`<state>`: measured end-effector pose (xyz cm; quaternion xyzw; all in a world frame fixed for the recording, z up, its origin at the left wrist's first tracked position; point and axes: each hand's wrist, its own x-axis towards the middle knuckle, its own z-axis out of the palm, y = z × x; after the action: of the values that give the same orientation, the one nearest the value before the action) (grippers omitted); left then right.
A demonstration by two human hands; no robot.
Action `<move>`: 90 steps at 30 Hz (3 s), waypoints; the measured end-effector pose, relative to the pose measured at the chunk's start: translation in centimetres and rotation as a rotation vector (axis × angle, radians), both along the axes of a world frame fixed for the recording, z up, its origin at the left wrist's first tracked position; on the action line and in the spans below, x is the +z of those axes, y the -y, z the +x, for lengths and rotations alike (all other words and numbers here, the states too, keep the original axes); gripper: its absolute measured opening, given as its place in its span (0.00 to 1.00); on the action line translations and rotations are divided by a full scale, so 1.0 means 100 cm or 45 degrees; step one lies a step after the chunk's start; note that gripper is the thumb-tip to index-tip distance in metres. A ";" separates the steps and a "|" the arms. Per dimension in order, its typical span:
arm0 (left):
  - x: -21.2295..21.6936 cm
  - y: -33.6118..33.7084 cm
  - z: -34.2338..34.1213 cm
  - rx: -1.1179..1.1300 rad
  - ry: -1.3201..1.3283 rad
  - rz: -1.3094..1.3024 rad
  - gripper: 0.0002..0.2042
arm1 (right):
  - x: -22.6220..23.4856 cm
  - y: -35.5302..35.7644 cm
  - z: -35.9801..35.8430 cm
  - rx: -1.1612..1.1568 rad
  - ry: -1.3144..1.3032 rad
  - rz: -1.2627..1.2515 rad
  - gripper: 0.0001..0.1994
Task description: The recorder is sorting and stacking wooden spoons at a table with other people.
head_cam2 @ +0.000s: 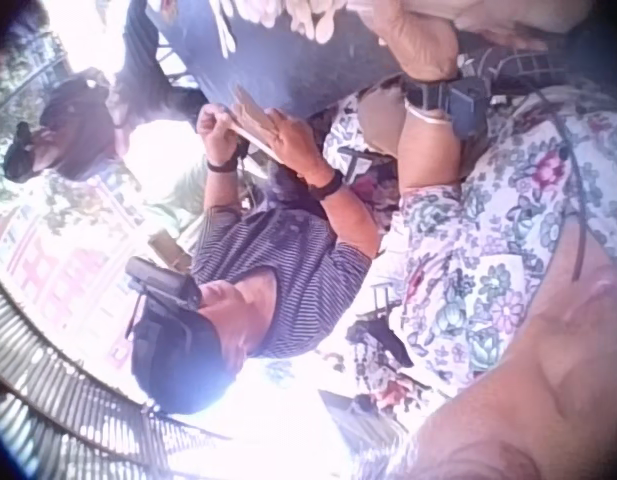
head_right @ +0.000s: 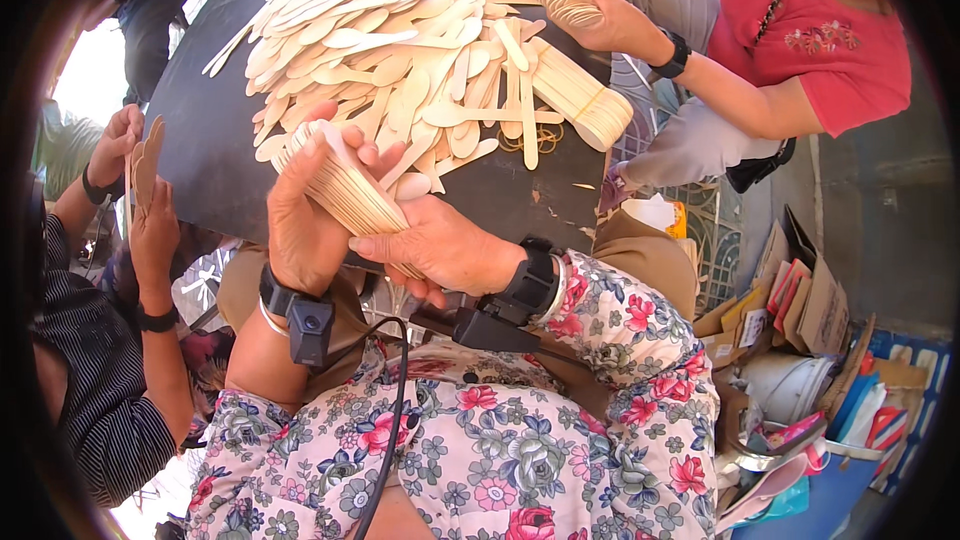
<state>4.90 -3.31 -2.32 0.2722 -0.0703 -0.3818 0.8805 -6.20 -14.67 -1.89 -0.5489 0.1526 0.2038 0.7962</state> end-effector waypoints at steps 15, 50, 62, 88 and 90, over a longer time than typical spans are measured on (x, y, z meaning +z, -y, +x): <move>-0.017 -0.002 0.002 -0.353 0.221 0.026 0.12 | -0.008 -0.003 0.004 -0.076 0.173 -0.214 0.16; -0.024 0.008 0.016 -0.335 -0.055 0.291 0.05 | 0.011 0.075 0.001 -0.673 0.444 -0.931 0.06; -0.025 0.002 0.017 -0.276 0.036 0.261 0.16 | 0.014 0.053 -0.002 -0.316 0.400 -0.231 0.04; -0.023 0.008 0.015 -0.168 0.105 0.369 0.17 | -0.013 0.014 0.003 -0.233 1.279 -2.139 0.04; -0.023 0.004 0.023 -0.126 0.023 0.338 0.16 | -0.007 0.023 0.004 -0.188 1.252 -2.059 0.05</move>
<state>7.20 -3.70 -4.64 0.3860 -0.0406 -0.4282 0.8161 -5.81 -16.94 -2.58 -0.9472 -0.0706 -0.2684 0.1605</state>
